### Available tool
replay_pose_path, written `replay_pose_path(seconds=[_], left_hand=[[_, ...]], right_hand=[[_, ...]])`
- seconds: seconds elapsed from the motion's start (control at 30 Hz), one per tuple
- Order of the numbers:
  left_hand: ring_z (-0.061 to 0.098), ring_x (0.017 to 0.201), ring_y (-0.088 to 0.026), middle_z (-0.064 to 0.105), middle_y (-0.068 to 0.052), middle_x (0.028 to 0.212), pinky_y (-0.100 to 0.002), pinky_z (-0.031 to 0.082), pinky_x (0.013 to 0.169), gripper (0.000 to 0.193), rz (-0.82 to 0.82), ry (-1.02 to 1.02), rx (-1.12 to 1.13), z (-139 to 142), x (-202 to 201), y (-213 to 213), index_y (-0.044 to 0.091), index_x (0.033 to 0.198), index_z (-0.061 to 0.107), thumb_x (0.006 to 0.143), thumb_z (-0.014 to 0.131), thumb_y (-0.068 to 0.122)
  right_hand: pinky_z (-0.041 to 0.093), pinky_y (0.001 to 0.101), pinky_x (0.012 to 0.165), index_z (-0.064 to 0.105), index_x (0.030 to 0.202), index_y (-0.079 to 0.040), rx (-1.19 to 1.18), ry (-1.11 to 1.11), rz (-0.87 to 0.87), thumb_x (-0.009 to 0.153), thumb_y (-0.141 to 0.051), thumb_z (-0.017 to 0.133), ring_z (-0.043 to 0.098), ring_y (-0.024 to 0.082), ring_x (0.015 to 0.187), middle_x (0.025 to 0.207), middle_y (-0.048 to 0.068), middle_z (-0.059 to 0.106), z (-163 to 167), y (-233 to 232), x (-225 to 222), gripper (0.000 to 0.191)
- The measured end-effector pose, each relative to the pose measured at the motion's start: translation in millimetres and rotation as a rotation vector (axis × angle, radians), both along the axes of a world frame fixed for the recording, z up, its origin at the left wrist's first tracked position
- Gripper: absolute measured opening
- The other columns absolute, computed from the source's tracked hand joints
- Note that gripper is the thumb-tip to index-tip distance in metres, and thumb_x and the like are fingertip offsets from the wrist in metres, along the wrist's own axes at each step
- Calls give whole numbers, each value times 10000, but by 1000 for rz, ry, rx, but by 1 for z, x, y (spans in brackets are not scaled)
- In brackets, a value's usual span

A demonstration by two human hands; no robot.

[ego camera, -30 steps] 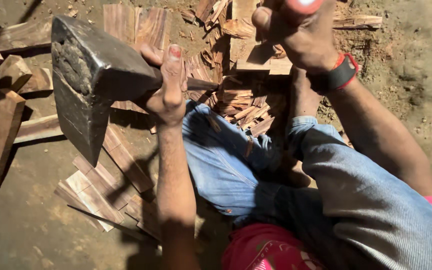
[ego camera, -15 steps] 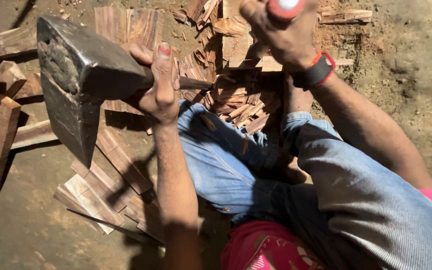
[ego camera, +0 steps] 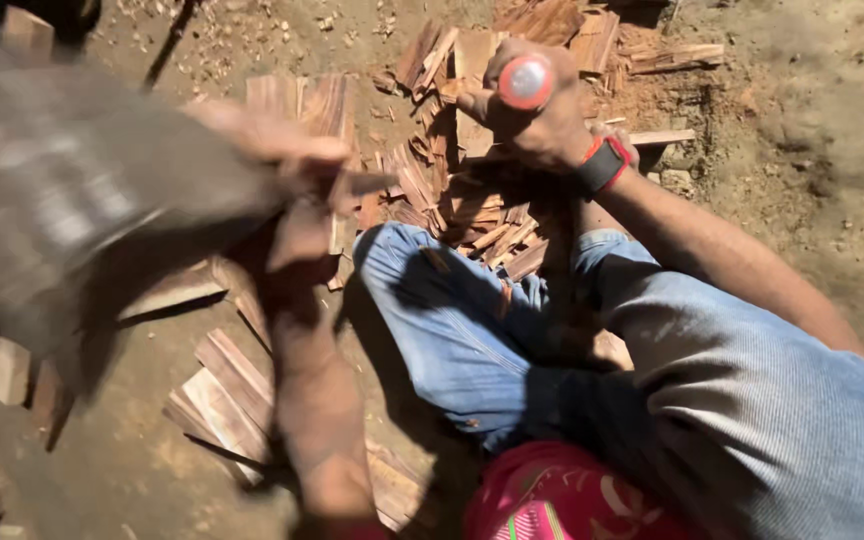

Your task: The person sits on the ground and uses a large axe to split a piece of wood held between their feet. They repeatedly strike the wood with the axe to break it into smaller pieces.

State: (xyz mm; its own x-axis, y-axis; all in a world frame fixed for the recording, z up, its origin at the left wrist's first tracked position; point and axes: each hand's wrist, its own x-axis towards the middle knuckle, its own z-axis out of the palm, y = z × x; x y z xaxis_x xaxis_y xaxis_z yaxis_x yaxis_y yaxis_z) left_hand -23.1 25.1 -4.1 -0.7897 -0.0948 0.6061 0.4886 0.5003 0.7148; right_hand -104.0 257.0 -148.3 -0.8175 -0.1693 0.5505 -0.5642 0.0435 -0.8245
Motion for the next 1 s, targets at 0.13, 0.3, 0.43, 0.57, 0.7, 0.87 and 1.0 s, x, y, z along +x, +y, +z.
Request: replay_pose_path(seconds=[0.13,0.3,0.43,0.57,0.7,0.87,1.0], left_hand=[[541,631,-217,566,-95,852,-348,444,562,166,233,183,-586,66,4,-6,79,1109,592,995,699,134],[556,638,-242,591,-118,874,-369,451,569,150,-169,-373,-934,-2,-9,27,99,1124,616,990,670,138],[568,644,-262,611,-135,891,-385,457,574,152,-89,-264,-828,18,2,18,115,1136,635,987,647,141],[580,650,-282,632,-153,908,-401,463,579,168,310,180,-889,104,40,-18,131,1148,654,983,624,145],[593,656,-302,652,-171,926,-418,469,584,193,115,-43,-934,62,35,-8,147,1159,673,980,601,148],[608,664,-327,677,-193,947,-438,476,591,235,-385,-836,-1076,-42,27,3,166,1174,697,976,572,152],[608,690,-327,675,-196,961,-439,479,614,235,45,-199,-794,7,45,-32,154,1182,689,974,578,166]], right_hand=[[482,309,673,609,890,-24,-33,-64,54,968,-156,879,586,143,716,809,49,615,-7,4,5,311],[471,317,664,620,898,-29,-38,-66,15,948,-175,825,562,153,695,777,44,588,-8,0,10,257],[486,318,674,623,903,-53,-71,-58,111,956,-213,817,583,142,719,806,31,618,-5,-1,3,257],[430,333,595,574,794,-60,82,-199,316,887,-289,871,500,158,621,683,25,530,-11,6,-4,386],[433,355,656,563,815,-48,88,31,179,872,-330,863,505,213,670,725,69,504,-30,5,-9,415],[429,432,718,563,888,9,-3,348,61,672,-422,807,533,306,745,800,154,554,-60,-1,-17,540],[467,351,712,579,855,-77,47,-132,255,824,-423,792,548,211,712,798,53,550,-70,-6,-14,408]])
